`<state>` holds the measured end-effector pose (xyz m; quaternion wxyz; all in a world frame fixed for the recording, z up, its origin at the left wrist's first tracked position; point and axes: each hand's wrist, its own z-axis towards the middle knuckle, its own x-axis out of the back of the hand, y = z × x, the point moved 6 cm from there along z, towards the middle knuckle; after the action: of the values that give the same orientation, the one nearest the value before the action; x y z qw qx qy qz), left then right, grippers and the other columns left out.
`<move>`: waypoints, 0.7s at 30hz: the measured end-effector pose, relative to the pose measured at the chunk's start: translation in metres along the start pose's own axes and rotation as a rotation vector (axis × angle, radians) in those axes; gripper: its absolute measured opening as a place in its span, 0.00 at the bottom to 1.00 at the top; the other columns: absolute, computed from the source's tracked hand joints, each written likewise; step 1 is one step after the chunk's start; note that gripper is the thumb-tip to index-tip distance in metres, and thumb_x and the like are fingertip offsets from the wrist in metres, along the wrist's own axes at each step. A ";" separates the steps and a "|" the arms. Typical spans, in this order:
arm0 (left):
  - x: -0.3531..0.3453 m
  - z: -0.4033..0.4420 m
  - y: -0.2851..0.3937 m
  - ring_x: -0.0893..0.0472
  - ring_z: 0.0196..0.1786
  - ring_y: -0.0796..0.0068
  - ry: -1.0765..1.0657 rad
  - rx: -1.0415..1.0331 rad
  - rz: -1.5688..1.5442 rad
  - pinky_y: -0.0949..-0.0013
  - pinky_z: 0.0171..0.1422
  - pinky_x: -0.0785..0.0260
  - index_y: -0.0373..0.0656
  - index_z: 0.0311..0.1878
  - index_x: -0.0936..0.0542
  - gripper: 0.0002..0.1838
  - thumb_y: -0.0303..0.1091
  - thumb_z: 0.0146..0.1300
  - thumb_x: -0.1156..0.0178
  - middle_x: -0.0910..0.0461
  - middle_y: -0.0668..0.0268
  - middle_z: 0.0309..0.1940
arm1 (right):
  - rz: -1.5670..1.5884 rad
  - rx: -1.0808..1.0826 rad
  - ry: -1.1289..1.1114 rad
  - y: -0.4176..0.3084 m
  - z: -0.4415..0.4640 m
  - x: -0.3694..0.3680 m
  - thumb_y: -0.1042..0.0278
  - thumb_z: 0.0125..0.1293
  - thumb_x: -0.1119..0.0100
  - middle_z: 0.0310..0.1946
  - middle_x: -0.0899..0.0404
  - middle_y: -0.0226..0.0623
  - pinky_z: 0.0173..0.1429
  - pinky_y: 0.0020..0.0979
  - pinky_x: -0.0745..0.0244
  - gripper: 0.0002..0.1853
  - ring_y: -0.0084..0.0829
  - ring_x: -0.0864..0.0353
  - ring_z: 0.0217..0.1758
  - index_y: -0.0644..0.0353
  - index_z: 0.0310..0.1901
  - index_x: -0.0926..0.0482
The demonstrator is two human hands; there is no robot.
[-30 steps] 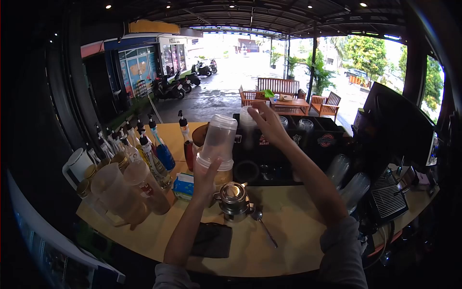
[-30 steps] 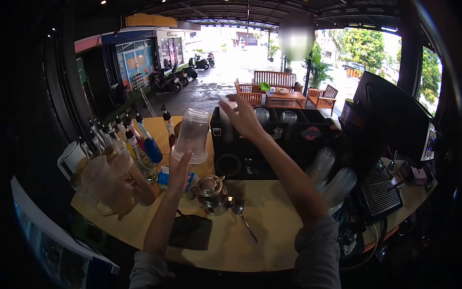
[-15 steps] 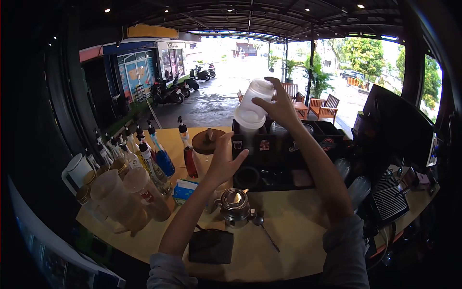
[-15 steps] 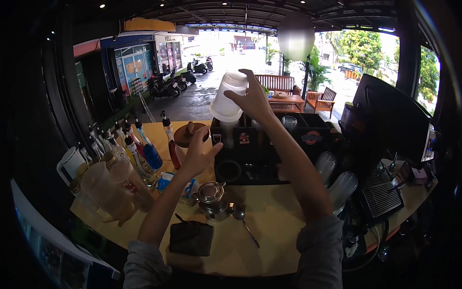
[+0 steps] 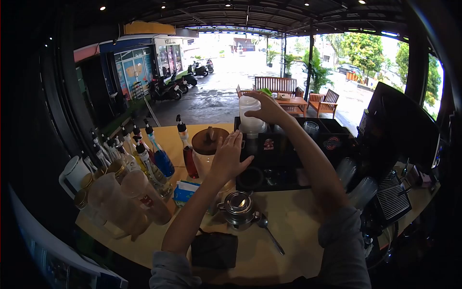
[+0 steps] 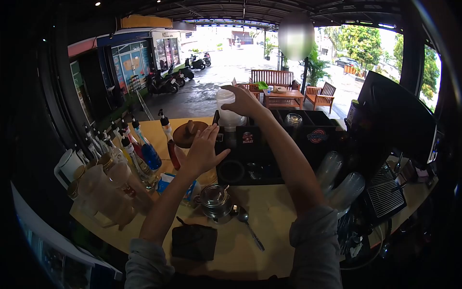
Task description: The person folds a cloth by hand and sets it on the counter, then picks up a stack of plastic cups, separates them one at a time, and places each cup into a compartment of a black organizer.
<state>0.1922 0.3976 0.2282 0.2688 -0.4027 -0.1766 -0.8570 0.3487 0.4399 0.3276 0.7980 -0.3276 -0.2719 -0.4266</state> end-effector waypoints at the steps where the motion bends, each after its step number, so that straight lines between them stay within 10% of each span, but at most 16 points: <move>1: 0.001 -0.001 0.001 0.40 0.71 0.59 0.020 -0.013 0.011 0.50 0.75 0.53 0.28 0.64 0.38 0.40 0.51 0.58 0.39 0.37 0.48 0.66 | 0.026 -0.011 -0.015 0.003 -0.002 -0.004 0.56 0.48 0.28 0.54 0.25 0.48 0.62 0.39 0.32 0.35 0.43 0.26 0.57 0.56 0.60 0.27; 14: 0.007 0.008 0.003 0.30 0.64 0.54 0.102 0.001 -0.052 0.56 0.69 0.40 0.29 0.58 0.30 0.41 0.50 0.47 0.31 0.28 0.47 0.58 | -0.024 -0.125 0.038 0.007 -0.032 -0.027 0.51 0.51 0.35 0.52 0.31 0.50 0.58 0.43 0.29 0.37 0.49 0.26 0.56 0.46 0.65 0.32; 21: 0.010 0.011 -0.002 0.32 0.65 0.55 -0.014 0.026 -0.091 0.55 0.66 0.37 0.32 0.61 0.33 0.38 0.45 0.51 0.33 0.32 0.48 0.61 | -0.045 -0.060 0.171 -0.003 -0.051 -0.035 0.54 0.56 0.41 0.62 0.41 0.57 0.60 0.46 0.31 0.42 0.54 0.32 0.62 0.60 0.70 0.47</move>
<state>0.1921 0.4015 0.2422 0.2333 -0.3967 -0.2078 -0.8631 0.3368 0.4176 0.2707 0.7983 -0.3075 -0.1971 -0.4788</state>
